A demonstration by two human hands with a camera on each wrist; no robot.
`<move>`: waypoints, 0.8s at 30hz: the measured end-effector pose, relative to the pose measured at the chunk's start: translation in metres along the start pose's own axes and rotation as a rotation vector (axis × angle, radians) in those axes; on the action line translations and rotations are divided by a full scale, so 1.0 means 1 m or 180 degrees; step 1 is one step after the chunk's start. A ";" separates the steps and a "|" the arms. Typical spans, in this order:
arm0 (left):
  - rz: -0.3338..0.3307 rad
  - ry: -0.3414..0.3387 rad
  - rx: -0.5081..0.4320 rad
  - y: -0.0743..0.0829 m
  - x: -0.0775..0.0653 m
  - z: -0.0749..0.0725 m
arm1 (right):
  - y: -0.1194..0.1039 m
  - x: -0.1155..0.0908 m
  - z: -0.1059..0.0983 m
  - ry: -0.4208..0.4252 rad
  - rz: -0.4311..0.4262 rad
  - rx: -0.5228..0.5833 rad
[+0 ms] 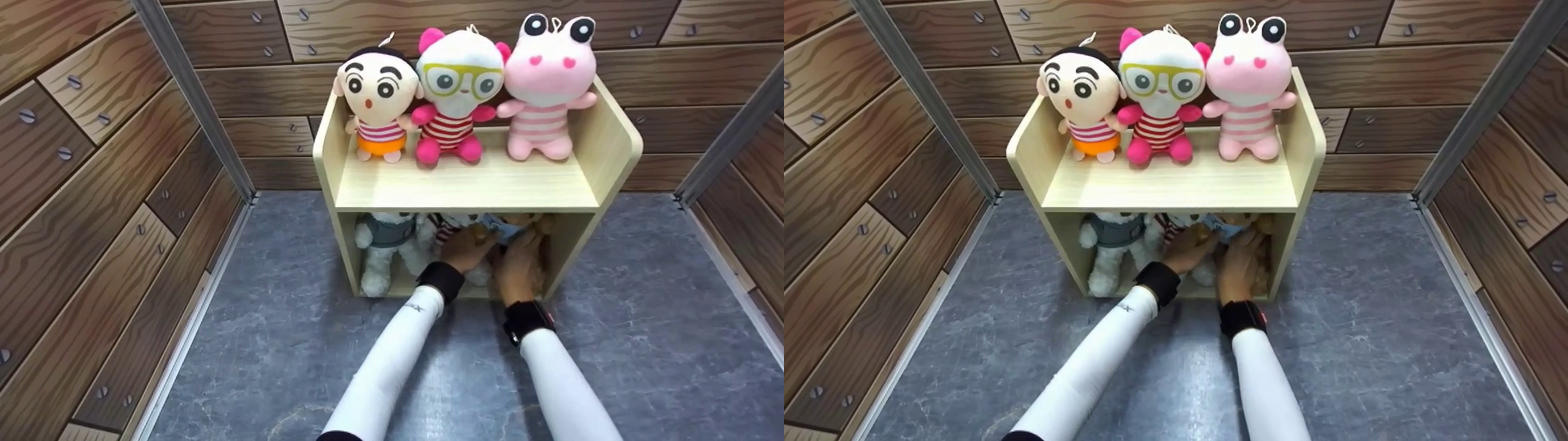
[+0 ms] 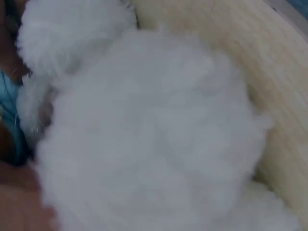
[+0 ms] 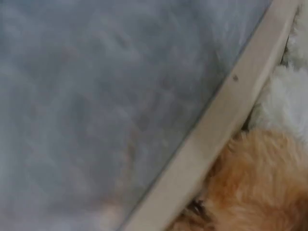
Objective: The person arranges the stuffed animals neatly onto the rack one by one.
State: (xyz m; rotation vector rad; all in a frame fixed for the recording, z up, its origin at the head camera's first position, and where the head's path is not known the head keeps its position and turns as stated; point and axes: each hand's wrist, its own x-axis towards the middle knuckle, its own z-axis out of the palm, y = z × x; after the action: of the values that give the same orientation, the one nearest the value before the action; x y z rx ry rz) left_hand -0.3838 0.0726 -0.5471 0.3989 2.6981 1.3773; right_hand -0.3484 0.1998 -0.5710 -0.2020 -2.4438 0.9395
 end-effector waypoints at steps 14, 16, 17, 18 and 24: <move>0.0033 0.0564 0.0343 0.012 0.005 0.019 | -0.003 0.023 -0.034 0.0242 -0.0250 -0.0560; -0.0043 0.0659 0.0424 0.015 0.005 0.021 | -0.003 0.022 -0.034 0.0271 -0.0221 -0.0616; -0.0078 0.0687 0.0461 0.016 0.005 0.022 | -0.002 0.021 -0.034 0.0257 -0.0192 -0.0632; -0.0105 0.0706 0.0505 0.017 0.005 0.023 | -0.002 0.020 -0.034 0.0237 -0.0146 -0.0644; -0.0183 0.0724 0.0662 0.022 0.003 0.024 | -0.002 0.012 -0.035 0.0173 0.0019 -0.0676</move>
State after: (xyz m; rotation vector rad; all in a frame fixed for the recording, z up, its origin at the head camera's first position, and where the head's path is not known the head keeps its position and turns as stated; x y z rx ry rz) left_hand -0.3780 0.1047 -0.5438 0.1860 3.0239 1.1976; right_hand -0.3407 0.2226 -0.5432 -0.3048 -2.4916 0.6669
